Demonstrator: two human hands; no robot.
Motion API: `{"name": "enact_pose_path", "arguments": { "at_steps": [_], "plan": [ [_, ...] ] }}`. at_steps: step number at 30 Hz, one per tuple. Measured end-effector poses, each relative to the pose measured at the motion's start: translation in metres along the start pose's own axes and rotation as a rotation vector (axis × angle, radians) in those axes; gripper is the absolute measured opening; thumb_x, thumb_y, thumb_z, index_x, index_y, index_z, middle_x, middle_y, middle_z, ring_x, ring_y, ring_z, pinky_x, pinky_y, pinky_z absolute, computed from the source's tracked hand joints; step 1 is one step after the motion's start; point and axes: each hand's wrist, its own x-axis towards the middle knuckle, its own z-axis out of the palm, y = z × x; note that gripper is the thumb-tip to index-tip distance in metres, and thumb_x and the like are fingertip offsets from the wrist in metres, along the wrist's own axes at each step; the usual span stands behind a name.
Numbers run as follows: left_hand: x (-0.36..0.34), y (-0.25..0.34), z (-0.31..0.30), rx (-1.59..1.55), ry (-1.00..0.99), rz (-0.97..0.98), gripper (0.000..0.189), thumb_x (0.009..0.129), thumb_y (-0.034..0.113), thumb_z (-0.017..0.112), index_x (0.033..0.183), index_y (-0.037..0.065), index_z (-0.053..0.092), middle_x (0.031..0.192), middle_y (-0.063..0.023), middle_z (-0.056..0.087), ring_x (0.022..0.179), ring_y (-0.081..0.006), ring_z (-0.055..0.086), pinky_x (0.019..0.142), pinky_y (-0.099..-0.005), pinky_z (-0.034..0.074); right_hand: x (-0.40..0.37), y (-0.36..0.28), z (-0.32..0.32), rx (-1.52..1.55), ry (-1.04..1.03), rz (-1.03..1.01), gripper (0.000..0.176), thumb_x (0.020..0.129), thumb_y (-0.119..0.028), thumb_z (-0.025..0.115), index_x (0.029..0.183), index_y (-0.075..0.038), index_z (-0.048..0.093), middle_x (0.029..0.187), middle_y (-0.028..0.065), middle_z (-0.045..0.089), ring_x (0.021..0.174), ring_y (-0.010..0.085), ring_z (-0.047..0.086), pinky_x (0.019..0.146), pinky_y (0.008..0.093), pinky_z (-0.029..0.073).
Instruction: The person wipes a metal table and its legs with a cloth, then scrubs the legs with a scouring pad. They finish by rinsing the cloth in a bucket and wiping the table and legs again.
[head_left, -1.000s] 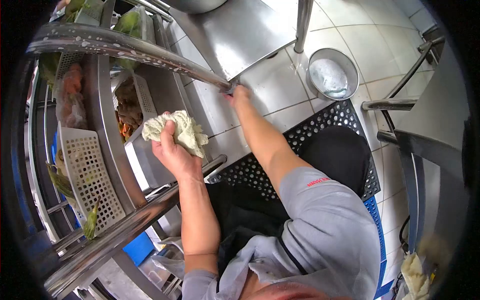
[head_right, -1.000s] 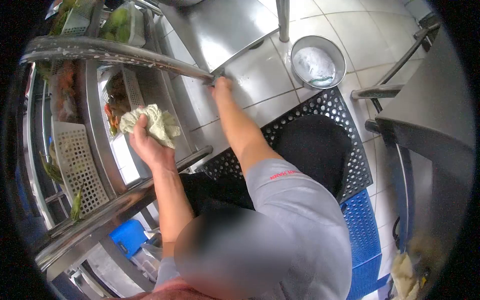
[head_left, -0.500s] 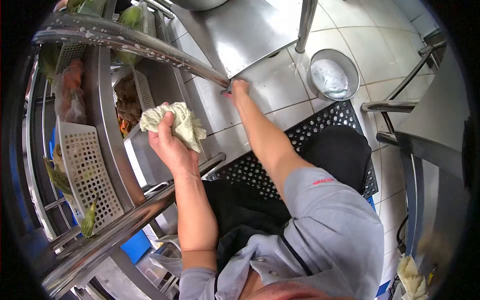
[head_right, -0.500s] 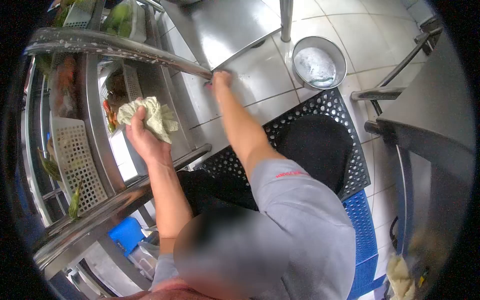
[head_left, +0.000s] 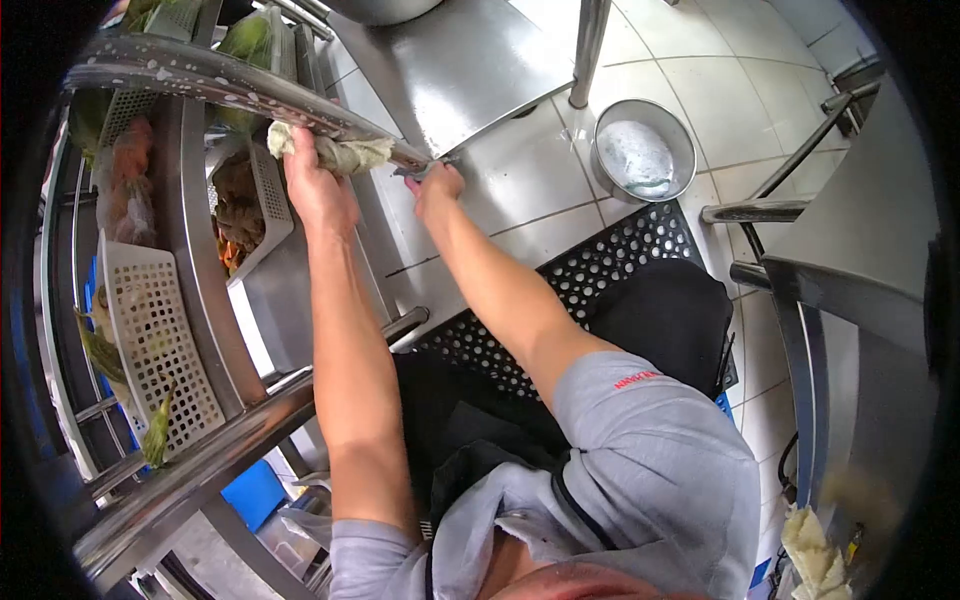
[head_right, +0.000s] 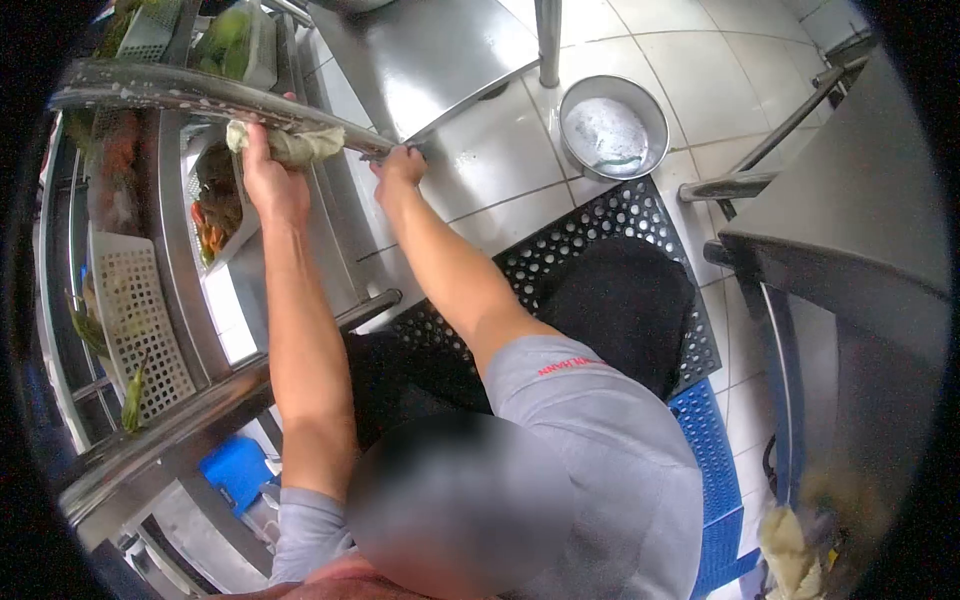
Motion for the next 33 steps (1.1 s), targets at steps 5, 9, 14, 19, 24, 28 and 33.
{"name": "enact_pose_path", "arguments": {
  "at_steps": [5,9,14,19,24,28,33],
  "plan": [
    [-0.002,-0.004,0.009,0.078,-0.01,0.078,0.049,0.104,0.038,0.035,0.14,0.004,0.037,0.131,-0.0188,0.054,0.119,-0.0284,0.052,0.103,-0.0434,0.042,0.068,-0.007,-0.015,-0.052,-0.084,0.199,0.024,0.096,-0.006,0.045,0.119,-0.005,0.051,0.12,0.0135,0.054,0.101,0.0304,0.058,0.077,0.0503,0.059],
    [-0.006,-0.009,0.016,0.113,0.006,0.088,0.056,0.103,0.044,0.038,0.142,0.004,0.036,0.131,-0.0185,0.054,0.12,-0.0277,0.052,0.103,-0.0427,0.041,0.001,-0.009,-0.003,0.094,0.004,0.006,0.03,0.094,-0.007,0.047,0.124,-0.005,0.049,0.125,0.0162,0.051,0.105,0.0341,0.056,0.08,0.0543,0.055],
    [-0.012,-0.011,0.03,0.204,0.004,0.108,0.056,0.102,0.049,0.04,0.133,0.002,0.044,0.123,-0.0112,0.057,0.114,-0.0201,0.053,0.1,-0.0367,0.041,0.026,-0.028,-0.015,0.133,0.049,0.096,0.031,0.093,-0.005,0.045,0.124,-0.001,0.047,0.125,0.0175,0.049,0.109,0.0361,0.053,0.082,0.0556,0.054],
    [-0.012,-0.013,0.021,0.39,0.029,0.137,0.06,0.101,0.052,0.04,0.131,0.0,0.046,0.123,-0.0118,0.056,0.114,-0.02,0.052,0.1,-0.0357,0.04,0.066,-0.004,-0.033,0.146,0.073,0.042,0.03,0.094,-0.006,0.044,0.124,-0.005,0.048,0.125,0.0187,0.052,0.107,0.0363,0.057,0.08,0.0514,0.056],
    [-0.014,-0.013,0.018,0.299,0.054,0.048,0.064,0.1,0.052,0.043,0.132,-0.003,0.042,0.129,-0.0116,0.051,0.117,-0.0204,0.049,0.102,-0.0355,0.037,0.015,-0.019,0.003,0.487,0.17,0.188,0.036,0.093,-0.005,0.044,0.128,-0.006,0.046,0.131,0.0163,0.049,0.114,0.0382,0.053,0.089,0.0584,0.051],
    [-0.015,-0.01,0.016,0.32,0.081,0.048,0.056,0.102,0.044,0.044,0.135,-0.001,0.042,0.129,-0.0115,0.053,0.116,-0.0214,0.052,0.101,-0.0373,0.04,0.095,-0.001,-0.031,0.583,0.032,0.264,0.036,0.093,-0.005,0.044,0.13,-0.007,0.044,0.132,0.016,0.049,0.112,0.0368,0.055,0.087,0.0574,0.053],
    [-0.021,-0.003,0.025,0.336,0.077,0.045,0.062,0.101,0.047,0.044,0.137,-0.003,0.04,0.132,-0.0112,0.049,0.118,-0.0192,0.048,0.102,-0.0339,0.036,0.028,0.001,0.004,0.551,0.072,0.227,0.033,0.096,-0.01,0.039,0.129,-0.007,0.042,0.129,0.017,0.051,0.108,0.0348,0.057,0.074,0.0511,0.058]
  ]
}}
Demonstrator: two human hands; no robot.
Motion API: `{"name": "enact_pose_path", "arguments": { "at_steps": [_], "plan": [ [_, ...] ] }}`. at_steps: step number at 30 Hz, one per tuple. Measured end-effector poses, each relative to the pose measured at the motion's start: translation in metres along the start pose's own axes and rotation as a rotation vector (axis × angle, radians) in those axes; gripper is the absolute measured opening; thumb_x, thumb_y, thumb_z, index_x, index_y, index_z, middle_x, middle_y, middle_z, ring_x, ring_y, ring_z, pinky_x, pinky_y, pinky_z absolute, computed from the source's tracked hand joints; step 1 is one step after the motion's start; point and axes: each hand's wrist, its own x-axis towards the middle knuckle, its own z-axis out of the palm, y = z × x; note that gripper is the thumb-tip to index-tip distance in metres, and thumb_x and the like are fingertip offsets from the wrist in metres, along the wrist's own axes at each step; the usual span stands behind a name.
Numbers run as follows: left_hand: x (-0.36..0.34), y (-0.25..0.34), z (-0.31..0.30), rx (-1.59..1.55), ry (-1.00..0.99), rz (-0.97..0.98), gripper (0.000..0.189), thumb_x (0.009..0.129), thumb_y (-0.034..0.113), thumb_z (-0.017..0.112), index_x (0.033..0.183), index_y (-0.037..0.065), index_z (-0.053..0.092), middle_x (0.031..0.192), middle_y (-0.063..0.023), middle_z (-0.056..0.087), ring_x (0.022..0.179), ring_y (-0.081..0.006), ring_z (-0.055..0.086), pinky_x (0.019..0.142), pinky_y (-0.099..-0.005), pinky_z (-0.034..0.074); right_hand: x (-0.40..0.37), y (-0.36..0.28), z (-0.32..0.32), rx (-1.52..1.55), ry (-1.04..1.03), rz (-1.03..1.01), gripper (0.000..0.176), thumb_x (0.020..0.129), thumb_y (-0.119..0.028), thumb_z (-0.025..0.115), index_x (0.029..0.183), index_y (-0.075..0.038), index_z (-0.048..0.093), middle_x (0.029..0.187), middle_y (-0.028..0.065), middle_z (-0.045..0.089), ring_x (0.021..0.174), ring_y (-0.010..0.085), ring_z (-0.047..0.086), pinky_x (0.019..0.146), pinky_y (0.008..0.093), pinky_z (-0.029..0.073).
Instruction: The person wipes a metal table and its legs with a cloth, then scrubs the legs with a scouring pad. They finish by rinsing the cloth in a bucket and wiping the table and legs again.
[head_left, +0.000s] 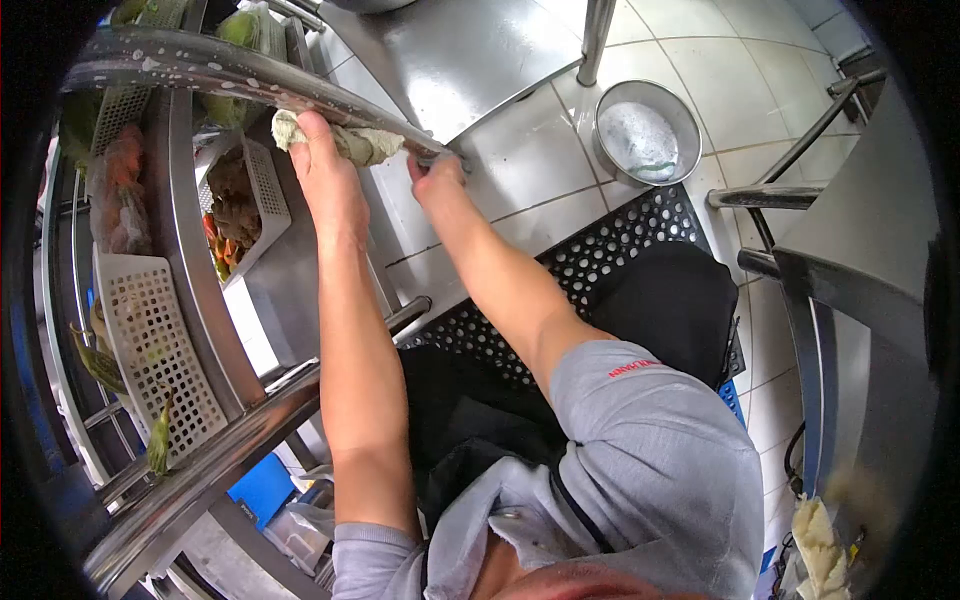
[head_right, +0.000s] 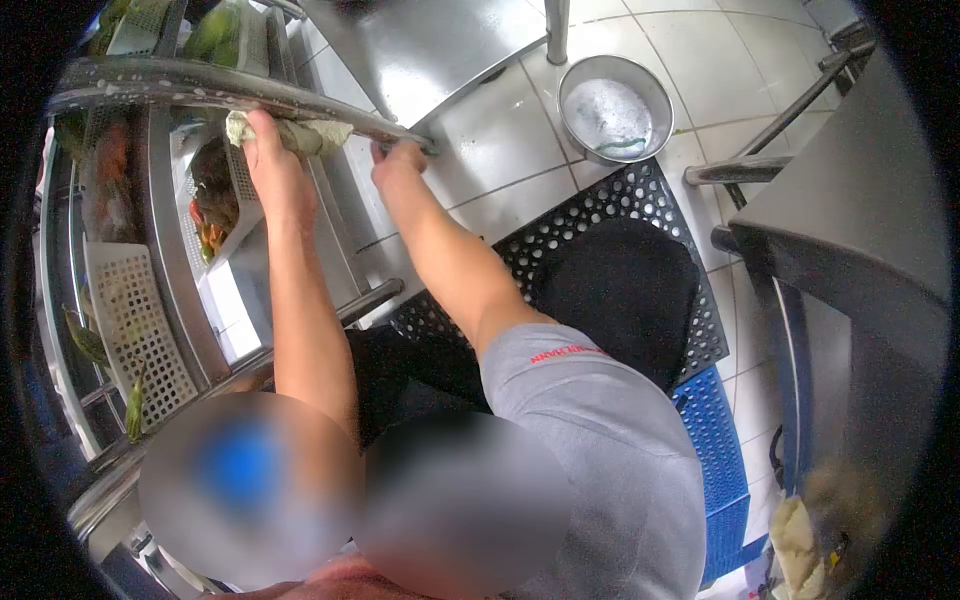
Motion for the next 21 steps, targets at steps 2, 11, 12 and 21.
{"name": "enact_pose_path", "arguments": {
  "at_steps": [2,11,12,21],
  "plan": [
    [0.001,-0.001,-0.001,-0.016,0.013,-0.011,0.058,0.101,0.044,0.045,0.136,-0.002,0.041,0.131,-0.0111,0.05,0.117,-0.0196,0.049,0.101,-0.0349,0.038,0.0,-0.005,0.002,-0.018,-0.023,0.001,0.032,0.097,-0.011,0.038,0.128,-0.007,0.043,0.128,0.0168,0.052,0.107,0.0346,0.057,0.075,0.051,0.058],
    [-0.006,-0.009,-0.018,-0.024,-0.024,-0.008,0.051,0.101,0.038,0.048,0.134,0.0,0.041,0.13,-0.0126,0.051,0.114,-0.0217,0.053,0.099,-0.0369,0.042,-0.016,0.003,0.011,0.01,0.05,-0.047,0.032,0.097,-0.018,0.033,0.117,-0.005,0.053,0.116,0.0143,0.059,0.092,0.0323,0.062,0.072,0.045,0.057],
    [-0.009,-0.007,-0.019,-0.04,-0.017,-0.032,0.05,0.101,0.037,0.048,0.134,0.0,0.041,0.129,-0.0124,0.051,0.115,-0.0216,0.053,0.099,-0.0369,0.042,-0.017,0.004,0.01,0.009,0.017,-0.037,0.032,0.097,-0.019,0.033,0.117,-0.005,0.053,0.116,0.0143,0.059,0.09,0.0321,0.062,0.072,0.044,0.058],
    [-0.02,0.014,-0.017,-0.012,-0.05,0.043,0.051,0.104,0.037,0.039,0.141,0.001,0.04,0.128,-0.0138,0.054,0.114,-0.0196,0.054,0.1,-0.034,0.042,-0.006,0.005,0.007,0.0,0.142,-0.128,0.031,0.099,-0.017,0.034,0.124,-0.009,0.052,0.121,0.0147,0.057,0.103,0.034,0.06,0.076,0.0484,0.06]
  ]
}}
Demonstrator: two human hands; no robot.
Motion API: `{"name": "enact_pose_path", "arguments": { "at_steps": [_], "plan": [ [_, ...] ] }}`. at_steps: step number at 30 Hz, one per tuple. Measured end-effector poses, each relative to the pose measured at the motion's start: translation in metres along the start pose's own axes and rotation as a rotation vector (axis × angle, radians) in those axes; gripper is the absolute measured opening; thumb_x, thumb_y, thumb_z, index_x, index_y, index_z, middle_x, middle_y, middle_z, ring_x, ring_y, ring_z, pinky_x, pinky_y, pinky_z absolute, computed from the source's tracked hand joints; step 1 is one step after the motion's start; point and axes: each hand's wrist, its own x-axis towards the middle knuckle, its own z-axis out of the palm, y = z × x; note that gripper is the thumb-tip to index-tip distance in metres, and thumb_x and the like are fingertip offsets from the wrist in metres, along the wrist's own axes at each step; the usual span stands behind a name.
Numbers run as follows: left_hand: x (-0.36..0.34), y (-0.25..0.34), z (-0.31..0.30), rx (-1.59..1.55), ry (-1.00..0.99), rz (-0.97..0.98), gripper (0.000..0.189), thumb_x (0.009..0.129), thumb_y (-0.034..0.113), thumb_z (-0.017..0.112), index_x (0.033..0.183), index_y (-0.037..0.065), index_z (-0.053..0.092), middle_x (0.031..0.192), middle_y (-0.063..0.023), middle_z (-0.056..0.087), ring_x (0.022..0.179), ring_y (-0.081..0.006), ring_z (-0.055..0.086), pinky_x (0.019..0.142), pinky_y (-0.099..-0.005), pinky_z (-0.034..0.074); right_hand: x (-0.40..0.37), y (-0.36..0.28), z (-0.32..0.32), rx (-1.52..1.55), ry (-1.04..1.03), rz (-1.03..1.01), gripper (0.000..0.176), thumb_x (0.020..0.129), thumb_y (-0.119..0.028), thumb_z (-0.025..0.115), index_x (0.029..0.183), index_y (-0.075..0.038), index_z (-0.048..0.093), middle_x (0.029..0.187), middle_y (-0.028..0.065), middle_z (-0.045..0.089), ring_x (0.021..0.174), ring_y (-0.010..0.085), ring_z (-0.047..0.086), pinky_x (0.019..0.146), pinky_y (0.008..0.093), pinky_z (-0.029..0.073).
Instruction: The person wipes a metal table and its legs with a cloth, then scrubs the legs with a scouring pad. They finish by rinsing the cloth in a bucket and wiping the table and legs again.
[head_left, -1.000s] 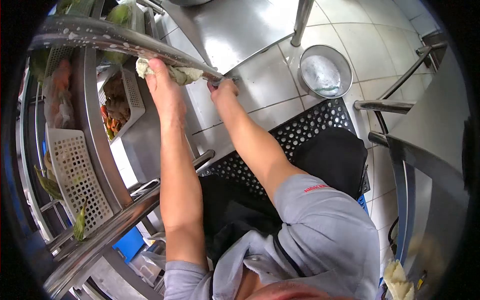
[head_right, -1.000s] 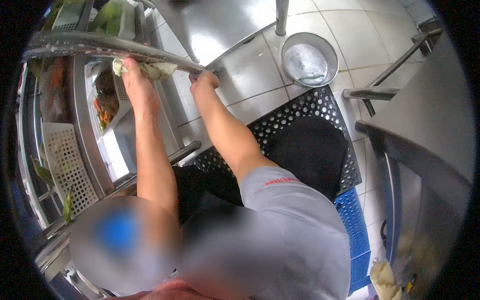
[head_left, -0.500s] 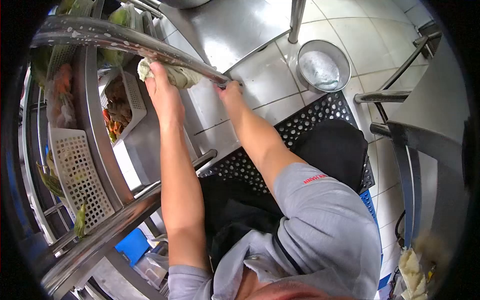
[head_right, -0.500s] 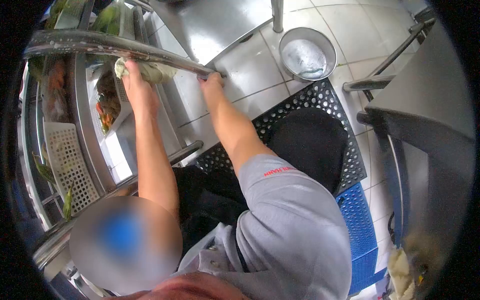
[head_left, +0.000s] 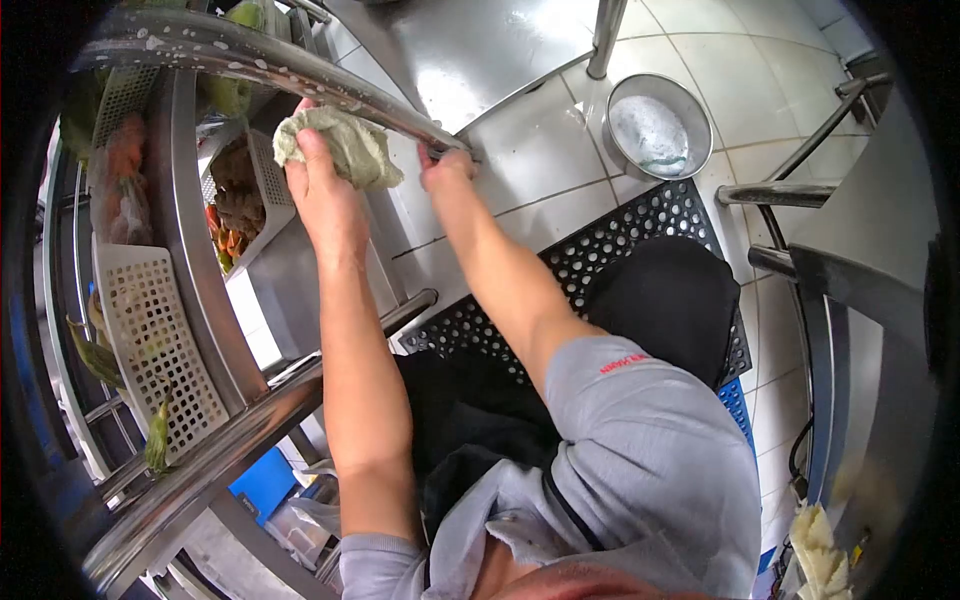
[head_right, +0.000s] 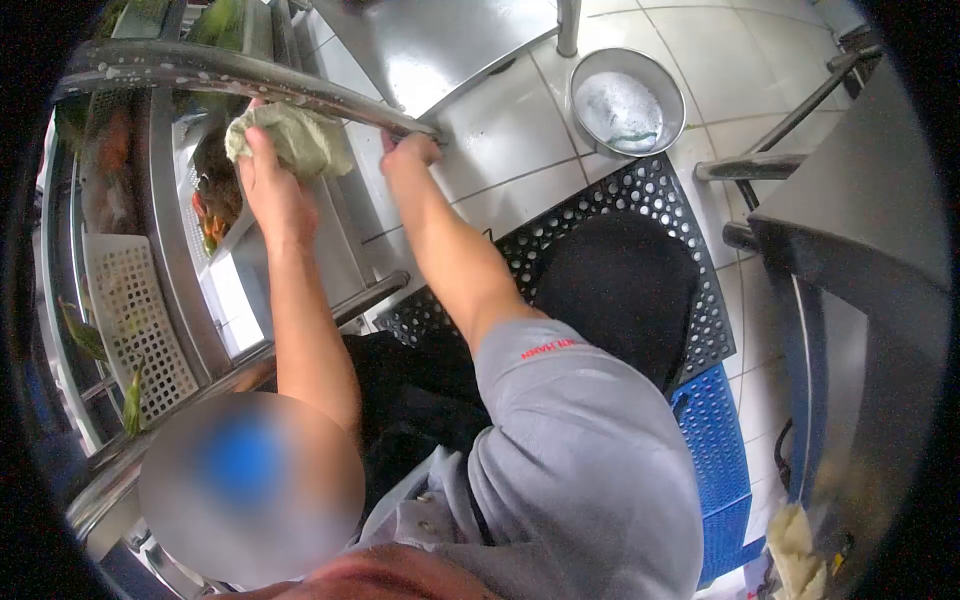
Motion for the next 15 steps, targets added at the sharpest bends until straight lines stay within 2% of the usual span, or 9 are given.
{"name": "enact_pose_path", "arguments": {
  "at_steps": [1,4,5,8,11,15],
  "plan": [
    [-0.002,0.003,0.001,-0.04,-0.004,-0.014,0.051,0.105,0.037,0.038,0.142,0.002,0.039,0.129,-0.0145,0.054,0.115,-0.0204,0.054,0.1,-0.0348,0.043,-0.003,0.003,0.001,0.08,-0.112,0.087,0.032,0.1,-0.017,0.032,0.123,-0.01,0.052,0.122,0.0146,0.056,0.102,0.0343,0.06,0.075,0.05,0.06],
    [0.001,0.002,-0.002,-0.096,-0.014,-0.023,0.051,0.105,0.036,0.036,0.142,0.001,0.038,0.132,-0.0164,0.053,0.116,-0.0229,0.055,0.1,-0.037,0.045,0.015,-0.002,0.001,-0.001,-0.012,0.036,0.031,0.099,-0.016,0.033,0.121,-0.009,0.053,0.121,0.0144,0.057,0.098,0.0344,0.061,0.073,0.0501,0.06],
    [0.0,0.002,-0.003,-0.107,-0.008,-0.024,0.051,0.105,0.036,0.036,0.142,0.001,0.037,0.134,-0.0175,0.053,0.116,-0.0237,0.055,0.1,-0.0374,0.045,0.048,-0.01,-0.007,0.013,-0.09,0.129,0.029,0.099,-0.015,0.036,0.122,-0.008,0.052,0.119,0.0145,0.057,0.097,0.0354,0.061,0.071,0.0493,0.059],
    [-0.005,0.009,-0.005,-0.096,-0.016,-0.013,0.051,0.105,0.037,0.036,0.141,0.001,0.036,0.133,-0.0182,0.053,0.115,-0.0241,0.055,0.1,-0.0381,0.045,0.077,-0.01,-0.023,-0.107,-0.18,0.039,0.028,0.097,-0.013,0.04,0.123,-0.01,0.051,0.121,0.0127,0.055,0.099,0.0338,0.06,0.07,0.0476,0.059],
    [-0.005,0.014,-0.005,-0.11,-0.003,0.016,0.053,0.104,0.038,0.037,0.142,0.001,0.036,0.133,-0.0193,0.054,0.119,-0.0274,0.054,0.103,-0.0424,0.045,-0.015,0.001,-0.019,-0.305,-0.072,-0.291,0.029,0.096,-0.012,0.042,0.125,-0.012,0.049,0.124,0.0099,0.052,0.1,0.0306,0.057,0.068,0.0456,0.059],
    [-0.008,0.028,0.003,-0.224,0.04,-0.035,0.051,0.105,0.037,0.032,0.141,0.002,0.036,0.132,-0.0191,0.055,0.121,-0.0277,0.053,0.104,-0.0435,0.044,0.012,-0.001,-0.024,-0.476,-0.145,-0.364,0.027,0.098,-0.015,0.041,0.123,-0.014,0.049,0.124,0.0071,0.051,0.098,0.0255,0.056,0.061,0.0418,0.056]
  ]
}}
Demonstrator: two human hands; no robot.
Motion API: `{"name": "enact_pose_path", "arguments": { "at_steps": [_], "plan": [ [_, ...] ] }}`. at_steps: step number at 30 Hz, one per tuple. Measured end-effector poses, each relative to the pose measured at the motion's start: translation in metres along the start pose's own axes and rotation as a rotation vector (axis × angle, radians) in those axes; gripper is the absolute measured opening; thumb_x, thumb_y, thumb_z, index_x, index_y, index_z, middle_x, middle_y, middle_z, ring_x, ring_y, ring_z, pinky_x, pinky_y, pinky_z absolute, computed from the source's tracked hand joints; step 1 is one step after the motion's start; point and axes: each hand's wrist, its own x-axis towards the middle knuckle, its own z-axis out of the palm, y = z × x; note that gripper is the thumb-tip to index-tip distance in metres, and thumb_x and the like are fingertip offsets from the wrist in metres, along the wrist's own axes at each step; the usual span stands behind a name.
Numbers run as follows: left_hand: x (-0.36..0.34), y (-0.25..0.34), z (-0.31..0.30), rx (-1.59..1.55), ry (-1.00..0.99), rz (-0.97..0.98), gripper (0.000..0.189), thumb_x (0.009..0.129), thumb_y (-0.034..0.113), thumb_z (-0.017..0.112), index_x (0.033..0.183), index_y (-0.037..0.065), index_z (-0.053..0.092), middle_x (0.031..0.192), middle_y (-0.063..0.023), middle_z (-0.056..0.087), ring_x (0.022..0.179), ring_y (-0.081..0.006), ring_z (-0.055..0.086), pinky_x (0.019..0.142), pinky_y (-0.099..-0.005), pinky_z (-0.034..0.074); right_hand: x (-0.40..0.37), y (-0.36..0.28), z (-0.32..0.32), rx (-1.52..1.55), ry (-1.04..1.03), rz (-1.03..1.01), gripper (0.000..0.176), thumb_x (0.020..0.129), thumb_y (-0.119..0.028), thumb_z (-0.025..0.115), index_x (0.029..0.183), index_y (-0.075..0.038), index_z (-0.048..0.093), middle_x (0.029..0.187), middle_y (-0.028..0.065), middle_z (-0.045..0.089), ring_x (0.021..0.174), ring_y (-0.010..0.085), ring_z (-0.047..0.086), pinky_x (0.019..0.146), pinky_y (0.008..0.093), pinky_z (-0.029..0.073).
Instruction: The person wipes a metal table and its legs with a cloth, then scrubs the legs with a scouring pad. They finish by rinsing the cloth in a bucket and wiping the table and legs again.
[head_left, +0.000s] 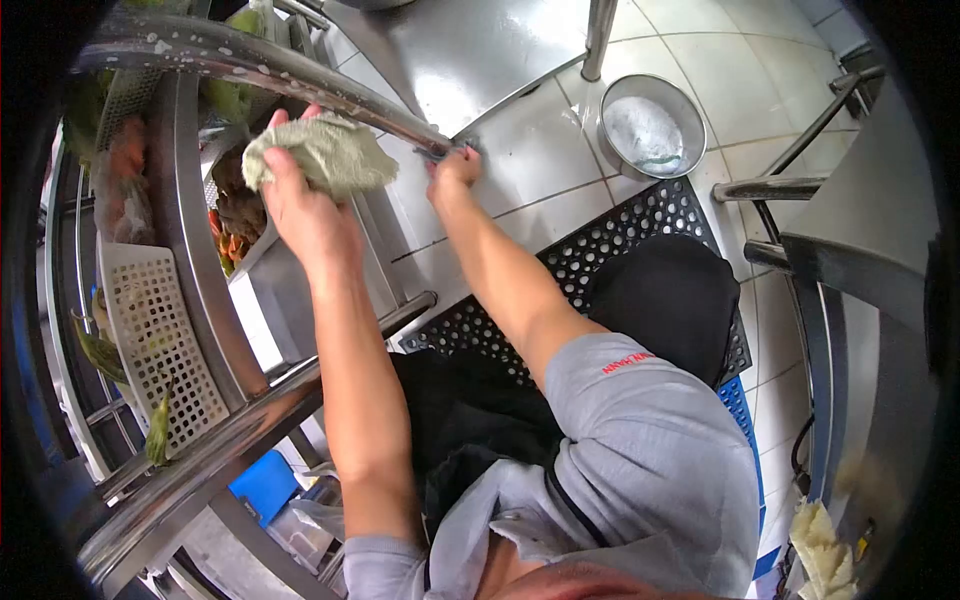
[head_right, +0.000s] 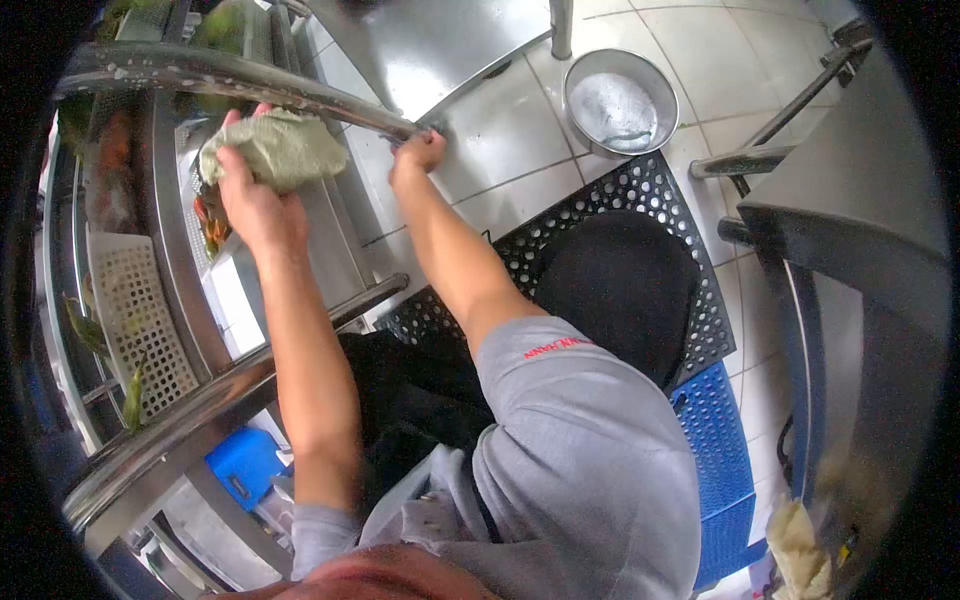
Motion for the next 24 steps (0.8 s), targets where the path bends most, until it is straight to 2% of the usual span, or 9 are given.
{"name": "enact_pose_path", "arguments": {
  "at_steps": [2,3,4,8,11,15,19,21,24],
  "plan": [
    [-0.018,0.009,0.003,-0.144,0.038,-0.088,0.049,0.106,0.036,0.029,0.141,0.002,0.036,0.131,-0.0187,0.055,0.121,-0.0277,0.053,0.104,-0.0438,0.044,0.027,-0.004,-0.012,-0.016,-0.082,0.031,0.022,0.098,-0.016,0.042,0.117,-0.013,0.052,0.114,0.0062,0.057,0.091,0.0227,0.058,0.064,0.0392,0.055],
    [-0.024,0.009,0.001,-0.069,0.034,-0.088,0.049,0.106,0.035,0.028,0.142,0.002,0.035,0.132,-0.0185,0.055,0.12,-0.0279,0.053,0.104,-0.0442,0.044,0.024,-0.008,-0.016,-0.032,-0.121,0.053,0.02,0.098,-0.017,0.043,0.114,-0.012,0.053,0.108,0.0057,0.059,0.087,0.0213,0.06,0.065,0.0379,0.054],
    [-0.031,0.009,-0.002,0.005,0.037,-0.091,0.049,0.106,0.035,0.027,0.142,0.003,0.035,0.132,-0.0183,0.054,0.12,-0.0281,0.053,0.103,-0.0445,0.044,0.019,-0.007,-0.018,-0.071,-0.144,0.053,0.025,0.098,-0.018,0.043,0.121,-0.013,0.051,0.119,0.0055,0.056,0.096,0.0215,0.058,0.066,0.0386,0.055],
    [-0.026,0.009,-0.012,-0.012,0.062,-0.088,0.049,0.105,0.037,0.03,0.139,0.003,0.037,0.129,-0.0178,0.056,0.112,-0.0259,0.057,0.097,-0.0422,0.047,-0.058,-0.023,0.013,0.144,-0.057,0.067,0.032,0.1,-0.02,0.041,0.132,-0.017,0.045,0.133,0.0052,0.047,0.108,0.0227,0.053,0.069,0.0408,0.055],
    [-0.019,0.013,-0.019,-0.07,0.098,-0.059,0.047,0.106,0.036,0.03,0.138,0.003,0.039,0.128,-0.0183,0.057,0.109,-0.0258,0.059,0.095,-0.0419,0.049,-0.034,-0.016,0.009,0.193,-0.066,0.096,0.031,0.099,-0.018,0.041,0.13,-0.023,0.045,0.127,0.003,0.048,0.106,0.0258,0.053,0.069,0.0502,0.056],
    [-0.018,0.014,-0.028,-0.08,0.122,-0.07,0.047,0.106,0.035,0.029,0.138,0.003,0.038,0.127,-0.0191,0.057,0.109,-0.0273,0.059,0.095,-0.0437,0.049,0.038,-0.005,-0.01,0.212,-0.227,0.297,0.035,0.101,-0.019,0.038,0.135,-0.022,0.044,0.137,0.0034,0.045,0.113,0.0284,0.05,0.074,0.0485,0.056],
    [-0.017,0.014,-0.029,-0.071,0.132,-0.075,0.048,0.106,0.036,0.029,0.138,0.002,0.037,0.127,-0.0197,0.057,0.11,-0.0277,0.058,0.096,-0.0441,0.049,-0.068,-0.033,0.024,0.283,0.034,0.173,0.036,0.1,-0.016,0.037,0.135,-0.019,0.046,0.138,0.0027,0.043,0.117,0.0284,0.048,0.077,0.0497,0.056],
    [-0.015,0.014,-0.027,-0.064,0.123,-0.058,0.048,0.106,0.037,0.029,0.138,0.002,0.037,0.127,-0.0197,0.057,0.11,-0.0278,0.058,0.096,-0.0441,0.049,-0.045,-0.026,0.019,0.3,0.021,0.151,0.036,0.099,-0.012,0.037,0.134,-0.018,0.045,0.137,0.0042,0.044,0.117,0.029,0.048,0.079,0.0513,0.056],
    [-0.017,0.006,-0.033,-0.036,0.116,-0.065,0.048,0.105,0.036,0.03,0.137,0.001,0.038,0.126,-0.0195,0.058,0.109,-0.0271,0.059,0.094,-0.0425,0.049,0.047,-0.002,-0.016,0.075,-0.184,0.178,0.036,0.096,-0.01,0.035,0.13,-0.015,0.045,0.135,0.008,0.044,0.113,0.029,0.05,0.077,0.0507,0.054]
  ]
}}
